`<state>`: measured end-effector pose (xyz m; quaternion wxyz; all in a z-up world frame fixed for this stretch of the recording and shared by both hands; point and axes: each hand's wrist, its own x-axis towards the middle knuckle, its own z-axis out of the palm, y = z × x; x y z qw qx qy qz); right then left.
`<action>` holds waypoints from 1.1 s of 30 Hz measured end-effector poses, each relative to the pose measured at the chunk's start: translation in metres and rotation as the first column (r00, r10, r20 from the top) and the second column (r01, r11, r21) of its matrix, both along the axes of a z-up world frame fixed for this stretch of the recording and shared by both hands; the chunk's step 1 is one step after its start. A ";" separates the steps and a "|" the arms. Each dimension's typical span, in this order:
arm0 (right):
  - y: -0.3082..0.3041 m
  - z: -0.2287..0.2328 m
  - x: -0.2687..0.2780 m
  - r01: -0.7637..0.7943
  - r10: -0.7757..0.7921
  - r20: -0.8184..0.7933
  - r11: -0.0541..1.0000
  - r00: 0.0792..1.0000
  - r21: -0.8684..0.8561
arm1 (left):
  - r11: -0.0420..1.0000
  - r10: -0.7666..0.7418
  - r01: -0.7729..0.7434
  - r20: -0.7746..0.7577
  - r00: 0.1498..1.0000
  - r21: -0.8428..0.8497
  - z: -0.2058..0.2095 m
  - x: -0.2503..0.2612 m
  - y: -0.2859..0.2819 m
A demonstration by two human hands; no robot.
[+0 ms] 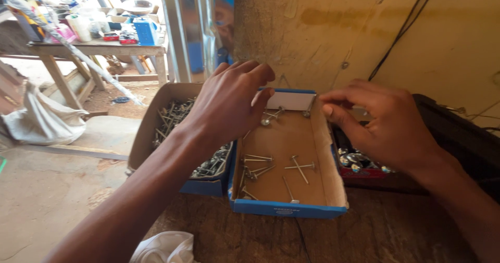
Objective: Assembling hardware components by placing small white plastic caps onto long metal bolts.
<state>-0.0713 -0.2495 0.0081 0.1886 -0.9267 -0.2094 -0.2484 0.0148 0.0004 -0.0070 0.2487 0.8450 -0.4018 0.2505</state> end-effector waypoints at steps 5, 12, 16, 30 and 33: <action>-0.021 0.003 0.005 -0.008 0.005 0.110 1.000 0.994 0.023 | 0.998 -0.004 0.003 0.018 1.000 0.061 0.002 -0.002 -0.005; -0.028 0.008 0.009 0.070 -0.069 -0.030 0.996 0.997 0.054 | 0.994 0.002 -0.001 -0.010 1.000 0.111 0.004 -0.003 -0.006; -0.028 0.016 0.005 0.103 -0.102 -0.067 0.995 0.992 0.003 | 0.994 0.002 0.000 -0.015 1.000 0.111 0.004 -0.004 -0.007; 0.000 0.036 -0.010 0.224 -0.392 -0.483 0.902 0.783 -0.370 | 0.987 -0.089 0.093 -0.031 0.996 0.134 0.009 -0.007 -0.007; -0.010 0.024 -0.004 0.160 -0.392 -0.513 0.884 0.764 -0.438 | 0.986 -0.116 0.117 -0.018 0.993 0.116 0.007 -0.006 -0.003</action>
